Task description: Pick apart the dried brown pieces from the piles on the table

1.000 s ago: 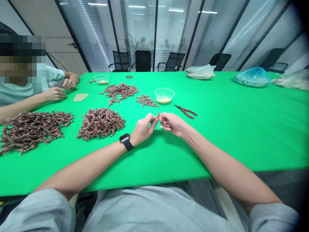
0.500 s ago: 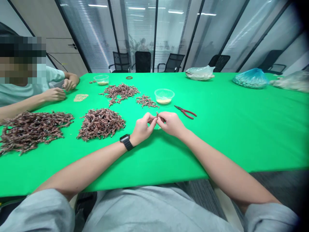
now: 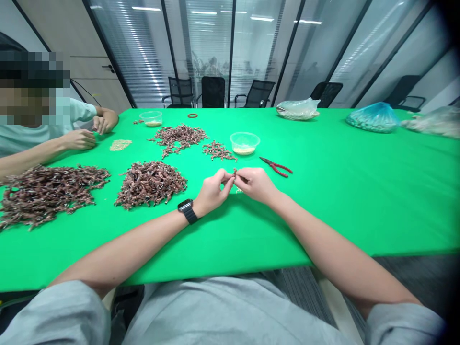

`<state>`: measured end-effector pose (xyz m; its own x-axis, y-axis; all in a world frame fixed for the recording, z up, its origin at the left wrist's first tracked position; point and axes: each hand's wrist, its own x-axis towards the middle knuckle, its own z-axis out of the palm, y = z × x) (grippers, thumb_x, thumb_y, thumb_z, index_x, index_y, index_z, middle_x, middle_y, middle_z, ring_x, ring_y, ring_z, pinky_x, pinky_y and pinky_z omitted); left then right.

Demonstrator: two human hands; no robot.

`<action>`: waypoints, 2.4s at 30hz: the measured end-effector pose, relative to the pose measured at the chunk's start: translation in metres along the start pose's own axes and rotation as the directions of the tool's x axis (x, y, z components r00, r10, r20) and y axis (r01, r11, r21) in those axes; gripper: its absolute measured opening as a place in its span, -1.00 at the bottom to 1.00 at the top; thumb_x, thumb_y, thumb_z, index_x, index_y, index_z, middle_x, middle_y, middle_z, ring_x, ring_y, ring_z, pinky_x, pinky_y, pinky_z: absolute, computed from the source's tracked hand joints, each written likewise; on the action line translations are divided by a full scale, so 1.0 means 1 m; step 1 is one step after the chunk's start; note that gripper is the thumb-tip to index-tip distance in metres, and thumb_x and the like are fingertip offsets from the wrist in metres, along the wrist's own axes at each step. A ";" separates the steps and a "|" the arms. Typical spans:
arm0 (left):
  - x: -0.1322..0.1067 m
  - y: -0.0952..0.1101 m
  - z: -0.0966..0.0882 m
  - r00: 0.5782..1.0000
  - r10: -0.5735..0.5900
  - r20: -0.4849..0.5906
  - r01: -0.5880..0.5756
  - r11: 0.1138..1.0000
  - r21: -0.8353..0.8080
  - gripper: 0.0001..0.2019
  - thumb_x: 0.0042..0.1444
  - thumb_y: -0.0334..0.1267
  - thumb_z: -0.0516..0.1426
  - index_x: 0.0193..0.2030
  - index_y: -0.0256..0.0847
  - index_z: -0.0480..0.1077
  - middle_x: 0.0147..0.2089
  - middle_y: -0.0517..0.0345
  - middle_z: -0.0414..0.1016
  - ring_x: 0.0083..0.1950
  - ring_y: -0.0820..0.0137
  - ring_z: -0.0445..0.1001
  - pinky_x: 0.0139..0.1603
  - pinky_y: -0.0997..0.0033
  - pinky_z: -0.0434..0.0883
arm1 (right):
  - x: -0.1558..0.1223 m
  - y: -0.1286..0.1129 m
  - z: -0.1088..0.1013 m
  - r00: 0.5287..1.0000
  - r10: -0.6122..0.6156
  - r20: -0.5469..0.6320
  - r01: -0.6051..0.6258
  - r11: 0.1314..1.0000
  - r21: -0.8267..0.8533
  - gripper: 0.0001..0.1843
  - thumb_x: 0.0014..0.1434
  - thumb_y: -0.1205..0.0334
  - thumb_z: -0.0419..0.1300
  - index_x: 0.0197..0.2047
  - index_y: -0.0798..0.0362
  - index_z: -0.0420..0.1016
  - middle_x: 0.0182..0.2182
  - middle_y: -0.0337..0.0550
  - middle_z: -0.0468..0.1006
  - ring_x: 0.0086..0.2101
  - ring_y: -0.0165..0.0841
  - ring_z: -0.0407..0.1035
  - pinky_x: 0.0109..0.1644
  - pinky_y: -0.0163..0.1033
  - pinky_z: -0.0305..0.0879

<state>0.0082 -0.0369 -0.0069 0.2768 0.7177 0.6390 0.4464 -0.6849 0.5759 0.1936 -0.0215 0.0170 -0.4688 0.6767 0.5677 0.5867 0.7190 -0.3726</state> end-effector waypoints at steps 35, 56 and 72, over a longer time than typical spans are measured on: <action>0.003 0.002 0.001 0.995 -0.096 0.007 0.096 0.983 -0.155 -0.82 0.34 -0.12 0.12 -0.20 -0.18 0.37 -0.26 0.10 0.62 -0.25 0.38 0.61 -0.21 0.42 0.48 | -0.002 -0.008 -0.002 0.998 0.065 0.003 -0.064 0.986 -0.155 -0.76 0.31 0.22 0.07 -0.41 0.05 0.37 -0.49 -0.17 0.45 -0.47 -0.38 0.22 -0.34 -0.25 -0.03; 0.001 0.000 0.000 0.998 -0.047 0.031 0.050 0.995 -0.084 -0.84 0.35 -0.14 0.11 -0.19 -0.17 0.36 -0.26 0.13 0.62 -0.23 0.39 0.61 -0.21 0.43 0.47 | -0.001 -0.003 0.004 0.998 0.054 0.039 -0.048 0.990 -0.133 -0.67 0.34 0.23 0.07 -0.48 0.07 0.37 -0.53 -0.17 0.45 -0.51 -0.41 0.19 -0.36 -0.26 -0.05; 0.001 -0.001 0.000 0.998 -0.061 0.035 0.065 0.992 -0.104 -0.85 0.34 -0.15 0.12 -0.19 -0.18 0.37 -0.26 0.11 0.62 -0.25 0.39 0.60 -0.22 0.45 0.46 | 0.001 -0.003 0.005 0.994 0.104 0.025 -0.105 0.994 0.042 -0.66 0.27 0.23 0.07 -0.55 0.07 0.27 -0.61 -0.29 0.31 -0.55 -0.47 0.11 -0.40 -0.28 -0.07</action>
<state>0.0083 -0.0353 -0.0067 0.2780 0.7624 0.5843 0.3728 -0.6463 0.6659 0.1885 -0.0223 0.0152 -0.4220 0.7515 0.5071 0.6041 0.6502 -0.4608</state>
